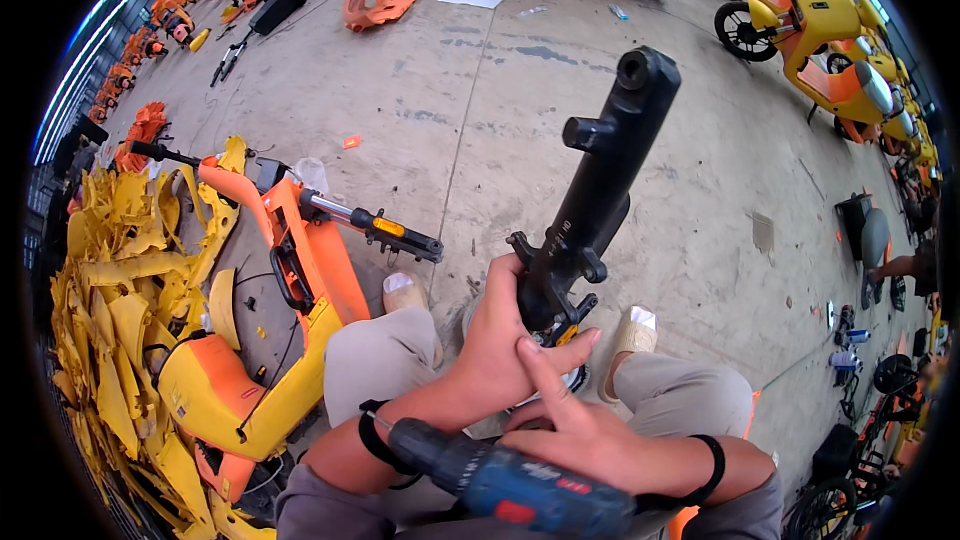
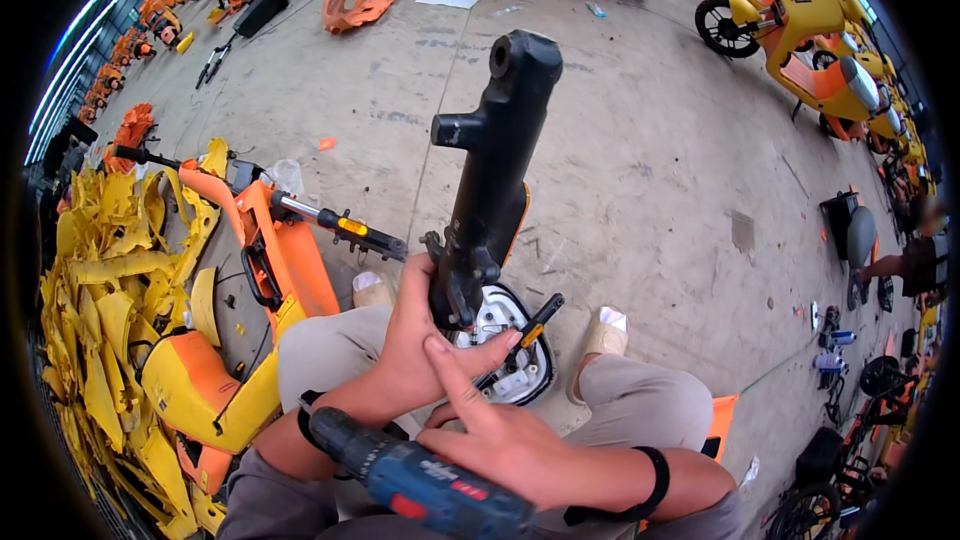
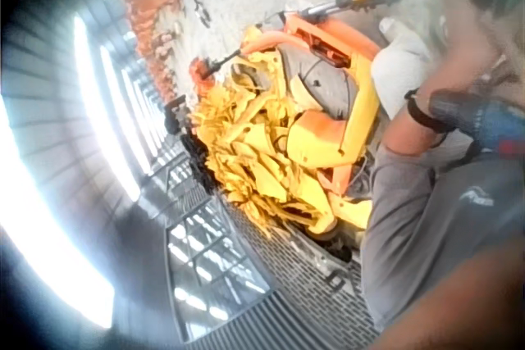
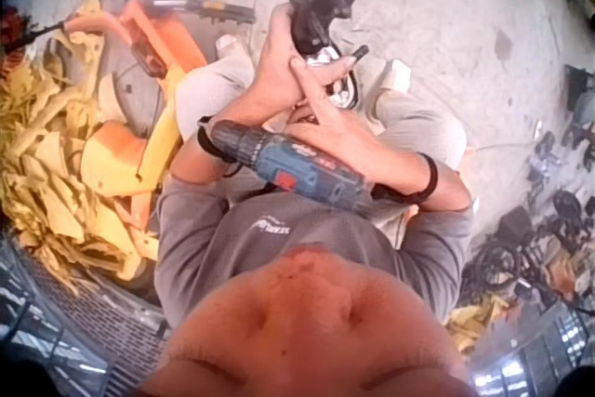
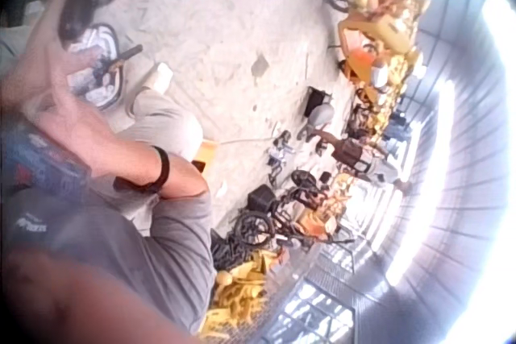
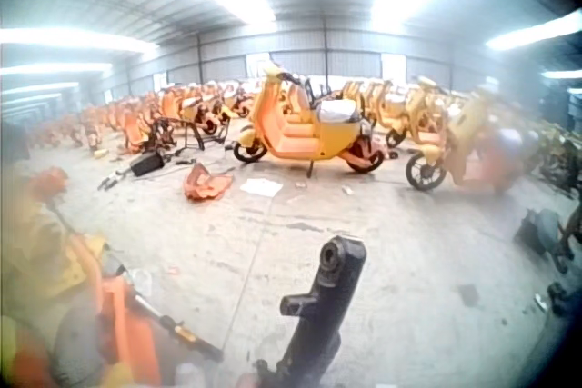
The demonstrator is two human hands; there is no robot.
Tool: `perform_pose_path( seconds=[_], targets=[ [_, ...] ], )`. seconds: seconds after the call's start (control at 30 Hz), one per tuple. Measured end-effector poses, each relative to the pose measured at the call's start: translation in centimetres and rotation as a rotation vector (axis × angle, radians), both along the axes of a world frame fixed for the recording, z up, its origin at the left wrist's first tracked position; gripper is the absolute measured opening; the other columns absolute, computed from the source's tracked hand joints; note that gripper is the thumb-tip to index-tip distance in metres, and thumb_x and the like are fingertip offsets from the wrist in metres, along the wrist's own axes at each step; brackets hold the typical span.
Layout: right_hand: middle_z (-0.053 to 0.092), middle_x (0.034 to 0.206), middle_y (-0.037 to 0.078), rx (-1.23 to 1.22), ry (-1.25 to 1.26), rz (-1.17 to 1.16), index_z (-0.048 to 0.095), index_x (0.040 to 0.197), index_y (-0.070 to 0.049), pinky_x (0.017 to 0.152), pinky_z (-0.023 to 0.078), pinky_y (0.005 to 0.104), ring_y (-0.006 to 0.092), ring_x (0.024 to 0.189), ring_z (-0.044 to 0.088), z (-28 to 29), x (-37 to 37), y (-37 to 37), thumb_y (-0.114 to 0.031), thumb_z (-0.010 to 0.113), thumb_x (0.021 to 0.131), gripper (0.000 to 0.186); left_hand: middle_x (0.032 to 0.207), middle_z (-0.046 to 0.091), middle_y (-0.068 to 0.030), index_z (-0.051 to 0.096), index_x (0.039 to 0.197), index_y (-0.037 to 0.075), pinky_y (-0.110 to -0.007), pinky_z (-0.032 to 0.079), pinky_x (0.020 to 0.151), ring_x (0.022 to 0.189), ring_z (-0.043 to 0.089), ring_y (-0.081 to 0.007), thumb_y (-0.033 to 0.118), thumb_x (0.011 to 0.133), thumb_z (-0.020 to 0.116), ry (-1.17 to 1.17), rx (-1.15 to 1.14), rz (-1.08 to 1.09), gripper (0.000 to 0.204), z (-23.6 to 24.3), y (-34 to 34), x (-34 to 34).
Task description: The person uses a power drill to tighten a screw on a motorcycle fork and then manually adjusts a small component on the same assembly.
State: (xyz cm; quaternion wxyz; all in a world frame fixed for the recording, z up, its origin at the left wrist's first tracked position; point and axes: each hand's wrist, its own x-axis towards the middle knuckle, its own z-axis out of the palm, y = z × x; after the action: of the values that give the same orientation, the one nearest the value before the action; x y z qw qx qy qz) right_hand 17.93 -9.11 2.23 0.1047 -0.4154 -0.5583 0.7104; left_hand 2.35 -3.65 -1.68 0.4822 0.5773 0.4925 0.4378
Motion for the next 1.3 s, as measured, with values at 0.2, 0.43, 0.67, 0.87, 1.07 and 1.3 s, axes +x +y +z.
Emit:
perform_pose_path(
  seconds=[0.2,0.43,0.67,0.87,1.07,1.3],
  targets=[
    [-0.004,0.159,0.035,0.499,0.079,0.230,0.063,0.118,-0.004,0.087,0.054,0.0413,0.0409,0.098,0.068,-1.0,-0.6,0.7,-0.016,0.065,0.082,0.038,0.103,0.061,-0.0139,0.039,0.121,-0.003,-0.032,0.052,0.075,0.089,0.062,-0.0169,0.025,0.073,0.089,-0.016,-0.096,0.036,0.075,-0.1,0.0,0.4],
    [0.004,0.159,0.033,0.597,0.235,0.157,0.063,0.119,-0.005,0.084,0.055,0.0413,0.0395,0.095,0.069,-0.4,-0.2,1.4,-0.018,0.066,0.081,0.040,0.102,0.064,-0.0147,0.042,0.120,-0.002,-0.032,0.052,0.074,0.088,0.064,-0.0180,0.028,0.070,0.090,0.117,-0.093,0.056,0.075,0.3,0.4,0.1],
    [0.040,0.149,0.022,-0.014,0.054,-0.042,0.060,0.129,-0.004,0.087,0.051,0.0314,0.0234,0.096,0.068,1.4,0.0,1.0,-0.008,0.062,0.087,0.041,0.090,0.056,-0.0052,0.045,0.118,0.000,-0.028,0.047,0.066,0.079,0.053,-0.0111,0.028,0.067,0.092,0.071,-0.148,0.111,0.074,-0.2,1.3,-0.3],
    [0.065,0.112,0.009,0.440,0.169,-0.181,0.047,0.140,-0.001,0.089,0.049,0.0297,0.0148,0.100,0.063,2.1,3.1,2.5,-0.010,0.062,0.093,0.050,0.081,0.061,-0.0033,0.057,0.110,0.001,-0.028,0.050,0.068,0.073,0.059,-0.0116,0.024,0.074,0.087,-0.051,-0.128,0.127,0.052,-2.5,1.4,-1.8],
    [0.055,0.138,0.026,-0.281,0.903,-0.461,0.054,0.133,0.000,0.084,0.053,0.0408,0.0261,0.082,0.068,-0.9,5.4,3.1,-0.013,0.068,0.070,0.066,0.076,0.061,-0.0017,0.062,0.095,0.001,-0.028,0.049,0.065,0.070,0.057,-0.0084,0.015,0.075,0.079,0.006,-0.200,0.068,0.030,0.0,1.2,-1.5],
    [0.061,0.132,0.023,-0.213,0.942,-0.619,0.038,0.147,-0.002,0.076,0.052,0.0419,0.0248,0.073,0.067,-1.8,5.0,3.3,-0.009,0.064,0.069,0.082,0.075,0.061,-0.0012,0.062,0.098,-0.001,-0.027,0.048,0.064,0.070,0.057,-0.0082,0.014,0.075,0.077,0.062,-0.260,0.015,0.031,1.3,1.3,-2.7]
  ],
)
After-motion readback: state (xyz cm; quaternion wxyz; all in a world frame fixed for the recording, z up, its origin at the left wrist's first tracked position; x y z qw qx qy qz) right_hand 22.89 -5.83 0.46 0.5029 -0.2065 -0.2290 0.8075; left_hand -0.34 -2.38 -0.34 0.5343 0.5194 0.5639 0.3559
